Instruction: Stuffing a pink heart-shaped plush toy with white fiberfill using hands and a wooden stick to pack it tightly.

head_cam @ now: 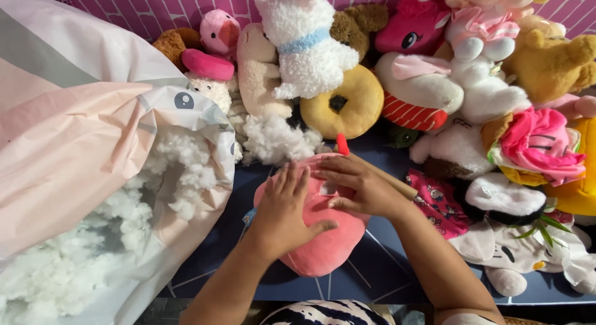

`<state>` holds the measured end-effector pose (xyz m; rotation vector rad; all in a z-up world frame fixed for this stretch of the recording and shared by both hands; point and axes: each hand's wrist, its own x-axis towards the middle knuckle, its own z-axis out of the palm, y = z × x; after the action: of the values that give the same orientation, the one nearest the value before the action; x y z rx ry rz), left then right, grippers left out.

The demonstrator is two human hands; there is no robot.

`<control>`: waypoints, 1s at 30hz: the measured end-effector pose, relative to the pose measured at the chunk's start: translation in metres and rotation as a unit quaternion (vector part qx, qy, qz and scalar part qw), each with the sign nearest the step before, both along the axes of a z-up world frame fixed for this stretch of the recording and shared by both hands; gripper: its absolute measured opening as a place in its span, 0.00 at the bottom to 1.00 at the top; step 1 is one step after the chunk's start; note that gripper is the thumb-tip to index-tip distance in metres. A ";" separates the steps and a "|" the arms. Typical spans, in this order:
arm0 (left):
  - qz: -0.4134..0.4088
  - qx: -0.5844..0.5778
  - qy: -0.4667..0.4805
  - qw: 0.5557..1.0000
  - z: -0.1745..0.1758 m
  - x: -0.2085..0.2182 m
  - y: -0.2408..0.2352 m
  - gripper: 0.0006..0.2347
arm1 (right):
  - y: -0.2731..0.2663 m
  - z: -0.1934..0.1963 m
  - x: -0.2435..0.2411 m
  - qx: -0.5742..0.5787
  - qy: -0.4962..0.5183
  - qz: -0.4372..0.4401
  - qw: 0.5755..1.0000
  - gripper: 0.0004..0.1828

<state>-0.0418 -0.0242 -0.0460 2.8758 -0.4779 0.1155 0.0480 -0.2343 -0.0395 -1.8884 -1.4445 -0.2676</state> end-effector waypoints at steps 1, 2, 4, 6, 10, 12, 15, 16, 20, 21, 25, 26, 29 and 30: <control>0.008 -0.018 -0.001 1.000 -0.007 -0.004 -0.008 0.50 | -0.001 -0.012 0.000 0.046 -0.018 -0.002 0.999 0.31; 0.015 -0.036 -0.002 0.999 -0.014 -0.008 -0.015 0.51 | -0.003 -0.024 -0.001 0.091 -0.036 -0.004 0.995 0.28; 0.018 -0.056 -0.030 0.998 -0.031 -0.010 -0.021 0.46 | -0.001 -0.038 -0.002 0.125 -0.057 -0.009 0.991 0.24; 0.021 -0.076 -0.060 0.995 -0.051 -0.010 -0.025 0.42 | 0.003 -0.047 -0.005 0.159 -0.079 -0.013 0.984 0.20; 0.028 -0.115 -0.235 0.965 -0.087 -0.012 -0.025 0.23 | 0.010 -0.064 -0.007 0.169 -0.156 -0.080 0.970 0.15; 0.029 -0.131 -0.261 0.956 -0.094 -0.013 -0.023 0.15 | 0.013 -0.084 0.000 0.167 -0.169 -0.095 0.967 0.19; 0.027 -0.152 -0.309 0.938 -0.096 -0.012 -0.020 0.05 | 0.011 -0.113 0.015 0.144 -0.201 -0.135 0.960 0.24; 0.030 -0.163 -0.304 0.938 -0.098 -0.012 -0.018 0.01 | 0.011 -0.114 0.018 0.128 -0.190 -0.141 0.963 0.26; 0.043 -0.257 -0.268 0.928 -0.114 -0.002 -0.012 0.07 | 0.014 -0.094 0.015 0.159 -0.118 -0.136 0.971 0.24; 0.043 -0.257 -0.269 0.927 -0.100 -0.005 -0.010 0.07 | 0.013 -0.084 0.012 0.159 -0.119 -0.136 0.971 0.24; 0.051 -0.256 -0.250 0.932 -0.056 -0.020 -0.009 0.30 | 0.006 -0.048 -0.003 0.133 -0.086 -0.058 0.986 0.28; 0.055 -0.238 -0.252 0.937 -0.049 -0.024 -0.011 0.40 | 0.004 -0.042 -0.007 0.107 -0.061 -0.035 0.992 0.42; 0.056 -0.195 -0.252 0.946 -0.066 -0.023 -0.015 0.44 | 0.010 -0.026 -0.019 0.059 -0.091 -0.050 0.993 0.47; 0.056 -0.195 -0.252 0.946 -0.067 -0.021 -0.016 0.44 | 0.012 -0.033 -0.016 0.059 -0.091 -0.050 0.993 0.47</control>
<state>-0.0630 -0.0397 -0.1133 2.4581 -0.3265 0.8741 0.0317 -0.2224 -0.0722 -1.8806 -1.4195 -0.5748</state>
